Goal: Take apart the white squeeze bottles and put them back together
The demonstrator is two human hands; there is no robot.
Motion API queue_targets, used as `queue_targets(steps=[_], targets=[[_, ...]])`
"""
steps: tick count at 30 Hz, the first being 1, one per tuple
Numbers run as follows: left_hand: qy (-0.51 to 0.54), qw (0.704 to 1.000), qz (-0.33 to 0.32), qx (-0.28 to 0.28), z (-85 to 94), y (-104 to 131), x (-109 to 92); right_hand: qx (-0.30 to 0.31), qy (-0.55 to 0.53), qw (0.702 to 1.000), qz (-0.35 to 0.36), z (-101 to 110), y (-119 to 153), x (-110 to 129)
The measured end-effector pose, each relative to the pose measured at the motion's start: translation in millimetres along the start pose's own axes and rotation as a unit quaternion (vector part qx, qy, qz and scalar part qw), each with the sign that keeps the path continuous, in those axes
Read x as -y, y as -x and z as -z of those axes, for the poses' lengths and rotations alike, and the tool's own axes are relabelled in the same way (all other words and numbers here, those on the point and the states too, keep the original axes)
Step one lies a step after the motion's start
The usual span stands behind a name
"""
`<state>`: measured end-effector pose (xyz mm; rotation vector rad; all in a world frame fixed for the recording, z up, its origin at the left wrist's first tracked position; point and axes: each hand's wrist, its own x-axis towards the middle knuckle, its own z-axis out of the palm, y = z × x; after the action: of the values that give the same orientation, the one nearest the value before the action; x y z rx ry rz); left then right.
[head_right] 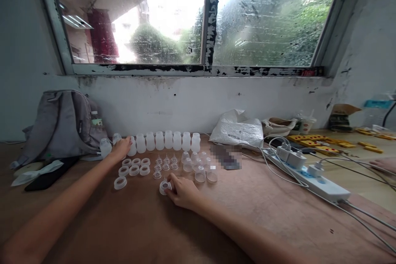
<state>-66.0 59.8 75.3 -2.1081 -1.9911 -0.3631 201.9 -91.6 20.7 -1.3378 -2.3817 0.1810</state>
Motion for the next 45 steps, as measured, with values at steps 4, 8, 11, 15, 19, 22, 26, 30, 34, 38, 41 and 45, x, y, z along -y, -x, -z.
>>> queue_targets(steps=[4, 8, 11, 15, 19, 22, 26, 30, 34, 38, 41, 45], targets=[[-0.002, 1.000, 0.007, -0.007, 0.9, 1.1, 0.6, 0.012, 0.015, 1.000, -0.009, 1.6, -1.8, 2.1], [0.000, 1.000, 0.005, -0.024, 10.7, 9.3, -3.9, 0.037, 0.021, 0.999, -0.024, 6.1, -5.6, 6.8], [0.014, 0.998, -0.021, -0.051, 19.0, 32.1, -14.8, 0.041, 0.033, 0.998, -0.040, 6.4, -10.2, 10.6], [0.115, 0.981, -0.144, -0.064, 16.7, 90.4, -33.0, 0.027, 0.066, 0.996, -0.052, 0.2, -17.3, 16.0], [0.208, 0.946, -0.245, -0.052, 2.9, 149.7, -41.0, -0.002, 0.074, 0.997, -0.018, -8.7, -22.0, 25.2], [0.272, 0.930, -0.244, -0.050, -0.4, 170.4, -38.5, -0.022, 0.050, 0.998, 0.027, -16.4, -22.4, 34.0], [0.305, 0.924, -0.229, -0.034, 4.8, 171.0, -31.7, -0.029, 0.014, 0.997, 0.069, -26.6, -19.1, 41.5], [0.296, 0.914, -0.275, -0.033, 2.6, 169.1, -29.7, -0.015, -0.007, 0.996, 0.092, -30.9, -15.8, 41.1], [0.288, 0.904, -0.316, -0.024, -3.5, 173.2, -32.9, -0.013, -0.027, 0.994, 0.105, -31.4, -15.3, 39.4], [0.273, 0.902, -0.333, -0.030, -5.0, 175.5, -35.1, -0.017, -0.031, 0.993, 0.111, -31.8, -15.6, 39.4], [0.270, 0.905, -0.325, -0.041, -6.1, 174.1, -35.8, -0.022, -0.017, 0.993, 0.117, -31.6, -15.2, 39.9], [0.262, 0.911, -0.313, -0.053, -8.6, 171.0, -38.4, -0.023, -0.010, 0.993, 0.113, -31.2, -14.9, 40.5]])
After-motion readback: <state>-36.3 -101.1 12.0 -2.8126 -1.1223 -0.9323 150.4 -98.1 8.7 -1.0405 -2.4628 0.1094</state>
